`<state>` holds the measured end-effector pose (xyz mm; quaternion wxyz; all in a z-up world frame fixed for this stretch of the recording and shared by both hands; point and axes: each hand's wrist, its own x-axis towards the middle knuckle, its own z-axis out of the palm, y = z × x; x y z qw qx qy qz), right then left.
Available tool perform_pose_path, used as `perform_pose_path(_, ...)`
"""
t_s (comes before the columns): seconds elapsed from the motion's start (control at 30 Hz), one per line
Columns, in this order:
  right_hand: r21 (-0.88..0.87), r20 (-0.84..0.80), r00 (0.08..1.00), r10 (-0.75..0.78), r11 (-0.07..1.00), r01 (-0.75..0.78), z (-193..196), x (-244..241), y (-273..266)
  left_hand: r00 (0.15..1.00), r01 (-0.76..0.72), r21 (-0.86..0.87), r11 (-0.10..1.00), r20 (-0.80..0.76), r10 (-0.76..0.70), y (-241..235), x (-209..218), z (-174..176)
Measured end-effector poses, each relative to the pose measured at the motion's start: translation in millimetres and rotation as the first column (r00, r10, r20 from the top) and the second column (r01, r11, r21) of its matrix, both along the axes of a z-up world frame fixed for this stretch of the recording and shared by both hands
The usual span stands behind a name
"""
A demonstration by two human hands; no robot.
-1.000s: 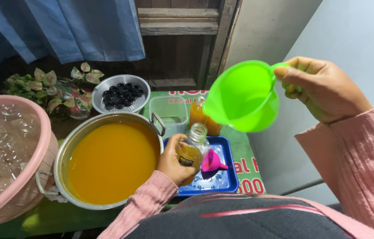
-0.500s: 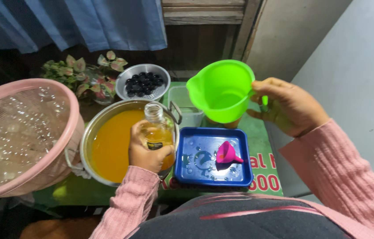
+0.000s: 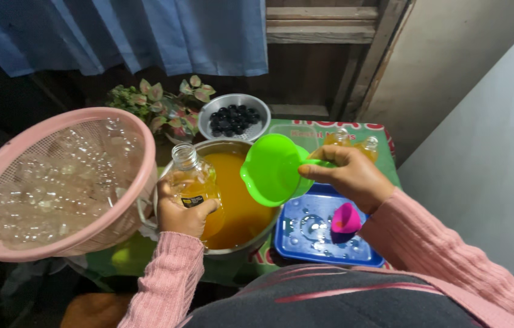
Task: The person pours an orange liquid from a large metal pot into clear plastic bottles using a green plastic scoop. The person fills one bottle, sets it aside, and then begins filling a second bottle.
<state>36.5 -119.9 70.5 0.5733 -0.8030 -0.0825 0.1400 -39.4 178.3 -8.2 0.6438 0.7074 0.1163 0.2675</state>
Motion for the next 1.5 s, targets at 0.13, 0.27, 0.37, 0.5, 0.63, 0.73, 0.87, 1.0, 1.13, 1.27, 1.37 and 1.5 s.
perform_pose_path(0.13, -0.225, 0.279, 0.959, 0.051, 0.974, 0.014, -26, -2, 39, 1.000, 0.004, 0.075, 0.997, 0.021, -0.005, 27, 1, -4)
perform_pose_path(0.27, -0.391, 0.557, 0.794, 0.243, 0.920, -0.007, -55, 0, 69, 0.995, 0.049, 0.087, 0.995, 0.077, -0.056, 50, 3, -9)
perform_pose_path(0.37, -0.447, 0.598, 0.743, 0.299, 0.894, 0.000, -73, 0, 87, 0.995, 0.092, 0.003, 0.996, 0.033, -0.092, 60, 3, -11)
perform_pose_path(0.5, -0.508, 0.613, 0.693, 0.380, 0.861, -0.023, -90, -3, 100, 0.989, 0.143, -0.059, 0.988, 0.050, -0.140, 69, 2, -15)
perform_pose_path(0.63, -0.548, 0.589, 0.691, 0.419, 0.836, -0.039, -104, -2, 105, 0.980, 0.199, -0.145, 0.969, 0.044, -0.194, 75, 3, -18)
perform_pose_path(0.73, -0.539, 0.553, 0.736, 0.392, 0.841, -0.043, -119, -2, 107, 0.978, 0.210, -0.166, 0.964, 0.022, -0.209, 78, 3, -19)
perform_pose_path(0.87, -0.516, 0.468, 0.832, 0.299, 0.856, -0.017, -139, 3, 108, 0.981, 0.189, -0.128, 0.973, -0.025, -0.194, 81, 4, -19)
perform_pose_path(1.0, -0.460, 0.276, 0.953, 0.126, 0.888, 0.017, -154, 15, 107, 0.976, 0.211, -0.148, 0.966, -0.020, -0.217, 84, 8, -21)
perform_pose_path(1.13, -0.127, -0.322, 0.929, -0.181, 0.981, 0.147, -162, 24, 102, 0.976, 0.213, -0.141, 0.967, -0.021, -0.218, 88, 13, -23)
perform_pose_path(1.27, 0.178, -0.601, 0.770, -0.213, 0.904, 0.389, -155, 27, 98, 0.974, 0.224, -0.146, 0.964, 0.005, -0.226, 91, 16, -26)
perform_pose_path(1.37, 0.255, -0.648, 0.734, -0.201, 0.851, 0.458, -135, 24, 93, 0.972, 0.232, -0.142, 0.962, 0.003, -0.234, 94, 18, -26)
perform_pose_path(1.5, 0.333, -0.597, 0.778, -0.197, 0.821, 0.463, -98, 16, 80, 0.973, 0.223, -0.106, 0.969, -0.032, -0.227, 95, 25, -30)
